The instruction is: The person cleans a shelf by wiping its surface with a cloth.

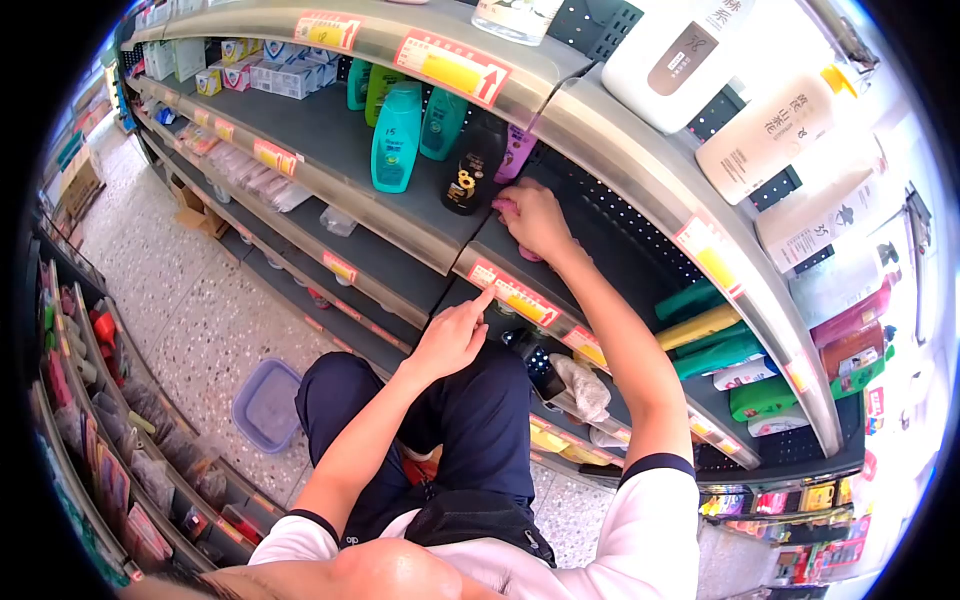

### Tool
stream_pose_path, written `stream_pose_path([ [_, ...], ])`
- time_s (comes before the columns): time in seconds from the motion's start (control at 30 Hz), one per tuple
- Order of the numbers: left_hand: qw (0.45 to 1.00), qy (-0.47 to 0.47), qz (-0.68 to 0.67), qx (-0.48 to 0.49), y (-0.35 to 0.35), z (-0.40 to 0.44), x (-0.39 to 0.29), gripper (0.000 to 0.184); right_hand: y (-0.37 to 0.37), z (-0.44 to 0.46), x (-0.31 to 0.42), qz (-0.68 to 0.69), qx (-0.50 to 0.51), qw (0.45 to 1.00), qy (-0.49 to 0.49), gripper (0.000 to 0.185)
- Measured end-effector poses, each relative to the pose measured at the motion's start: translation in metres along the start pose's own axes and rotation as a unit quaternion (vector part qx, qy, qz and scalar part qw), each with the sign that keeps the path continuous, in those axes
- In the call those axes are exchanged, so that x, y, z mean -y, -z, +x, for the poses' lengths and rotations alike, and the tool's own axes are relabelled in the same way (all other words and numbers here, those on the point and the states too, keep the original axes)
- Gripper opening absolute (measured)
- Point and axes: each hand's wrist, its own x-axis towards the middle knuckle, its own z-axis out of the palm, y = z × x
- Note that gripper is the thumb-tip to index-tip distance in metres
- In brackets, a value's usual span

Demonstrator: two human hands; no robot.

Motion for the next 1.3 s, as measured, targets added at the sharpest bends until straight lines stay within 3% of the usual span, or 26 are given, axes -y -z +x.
stream_pose_path([
  [0.5, 1.000, -0.017, 0.013, -0.014, -0.007, -0.001, 0.005, 0.077, 0.027, -0.024, 0.032, 0.126, 0.124, 0.979, 0.104, 0.025],
  [0.73, 1.000, -0.017, 0.018, -0.005, -0.005, 0.000, 0.006, 0.077, 0.054, -0.043, 0.023, 0.138, 0.184, 0.967, 0.110, 0.028],
  [0.83, 1.000, -0.017, 0.017, -0.004, -0.005, -0.001, 0.006, 0.078, 0.074, -0.059, 0.016, 0.118, 0.213, 0.968, 0.054, 0.025],
  [0.87, 1.000, -0.018, 0.016, -0.005, -0.006, -0.001, 0.006, 0.079, 0.083, -0.064, 0.016, 0.130, 0.222, 0.966, -0.011, 0.023],
  [0.93, 1.000, -0.013, 0.009, -0.007, -0.008, -0.001, 0.005, 0.079, 0.094, -0.073, 0.013, 0.155, 0.154, 0.964, -0.149, 0.023],
  [1.0, 1.000, -0.010, 0.003, -0.009, -0.009, -0.001, 0.004, 0.080, 0.099, -0.085, -0.013, 0.117, 0.031, 0.977, -0.176, 0.023],
  [1.03, 1.000, -0.010, 0.000, -0.009, -0.009, 0.000, 0.003, 0.080, 0.094, -0.092, -0.040, 0.067, -0.056, 0.987, -0.134, 0.023],
  [1.07, 1.000, -0.010, -0.002, -0.009, -0.009, 0.000, 0.002, 0.081, 0.095, -0.095, -0.055, 0.147, -0.083, 0.950, -0.263, 0.027],
  [1.17, 1.000, -0.013, -0.006, -0.012, -0.009, 0.000, 0.003, 0.080, 0.091, -0.093, -0.062, 0.420, -0.266, 0.806, -0.322, 0.031],
  [1.3, 1.000, -0.010, 0.001, -0.012, -0.007, -0.001, 0.002, 0.079, 0.085, -0.099, -0.081, 0.318, -0.224, 0.845, -0.366, 0.045],
])
